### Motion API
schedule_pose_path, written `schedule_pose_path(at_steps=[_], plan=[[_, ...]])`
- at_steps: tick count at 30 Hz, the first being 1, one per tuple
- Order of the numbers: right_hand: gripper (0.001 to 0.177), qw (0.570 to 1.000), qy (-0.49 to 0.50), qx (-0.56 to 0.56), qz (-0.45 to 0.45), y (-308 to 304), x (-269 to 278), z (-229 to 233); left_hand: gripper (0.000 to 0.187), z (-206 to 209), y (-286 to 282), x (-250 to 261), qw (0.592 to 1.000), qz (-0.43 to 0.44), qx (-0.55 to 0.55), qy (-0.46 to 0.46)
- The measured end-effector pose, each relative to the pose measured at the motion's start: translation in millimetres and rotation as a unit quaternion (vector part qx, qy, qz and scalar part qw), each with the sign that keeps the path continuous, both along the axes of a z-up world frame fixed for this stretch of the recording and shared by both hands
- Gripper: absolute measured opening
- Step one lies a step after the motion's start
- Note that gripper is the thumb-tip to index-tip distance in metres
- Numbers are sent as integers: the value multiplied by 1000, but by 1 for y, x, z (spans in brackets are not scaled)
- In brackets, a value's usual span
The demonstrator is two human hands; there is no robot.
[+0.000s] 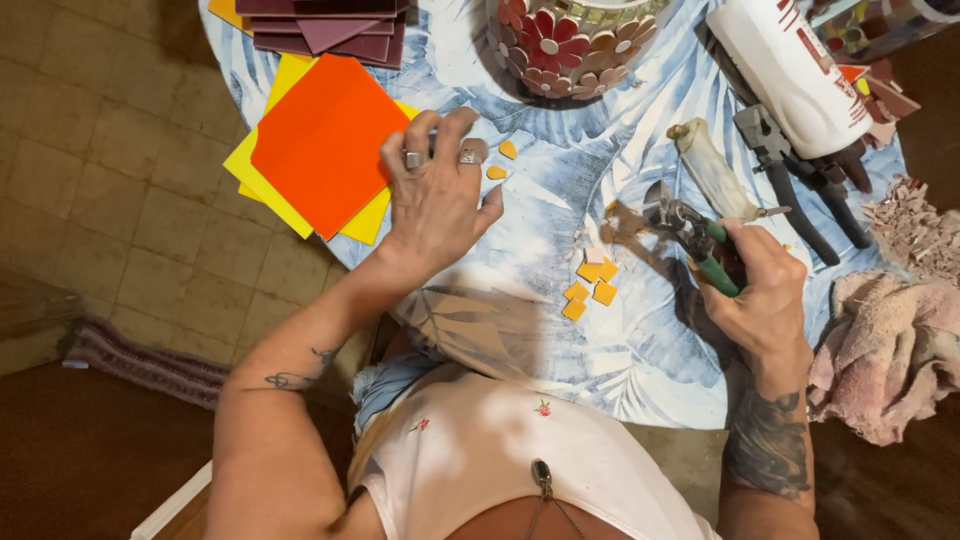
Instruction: Using mosaic nippers to cut small yellow tiles into smaller pieces on a workshop table.
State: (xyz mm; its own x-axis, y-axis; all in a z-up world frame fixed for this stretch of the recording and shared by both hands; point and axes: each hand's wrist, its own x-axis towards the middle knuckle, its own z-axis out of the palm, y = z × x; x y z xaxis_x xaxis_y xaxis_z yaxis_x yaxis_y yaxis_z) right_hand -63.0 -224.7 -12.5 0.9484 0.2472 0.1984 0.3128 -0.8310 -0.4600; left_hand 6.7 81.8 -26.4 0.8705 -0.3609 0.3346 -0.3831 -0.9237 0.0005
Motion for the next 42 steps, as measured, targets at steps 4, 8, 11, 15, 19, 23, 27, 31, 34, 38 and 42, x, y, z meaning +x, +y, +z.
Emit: schedule_pose_path(at_steps=[4,8,11,15,19,23,27,31,34,38,42], plan=[[37,1000,-2,-1,0,-1,0,-2,34,-4,-4,-1,998,49,14,44],[38,1000,-6,-2,5,-1,-1,-2,28,-6,-5,2,999,28,-5,21],[39,1000,0,-1,3,-2,0,-2,28,-6,-7,4,999,25,-13,17],[38,1000,3,-5,4,-1,0,-1,27,-7,-7,4,1000,27,-7,6],[37,1000,7,-6,2,0,0,0,26,-7,-10,5,1000,27,-9,4],[38,1000,6,-5,4,1,0,1,25,-9,-11,6,1000,23,-14,11],[36,1000,10,1,2,3,0,4,22,-9,-11,6,999,21,-24,5],[36,1000,9,3,7,4,1,6,25,-7,-11,4,1000,22,-20,10],[33,1000,7,11,-5,1,0,3,26,2,-15,-2,998,-1,-65,16],[33,999,-20,37,-1,0,-1,6,24,13,-24,-16,978,-111,-178,20],[30,996,-34,83,-6,-2,-2,6,22,16,-36,-30,956,-185,-213,81]])
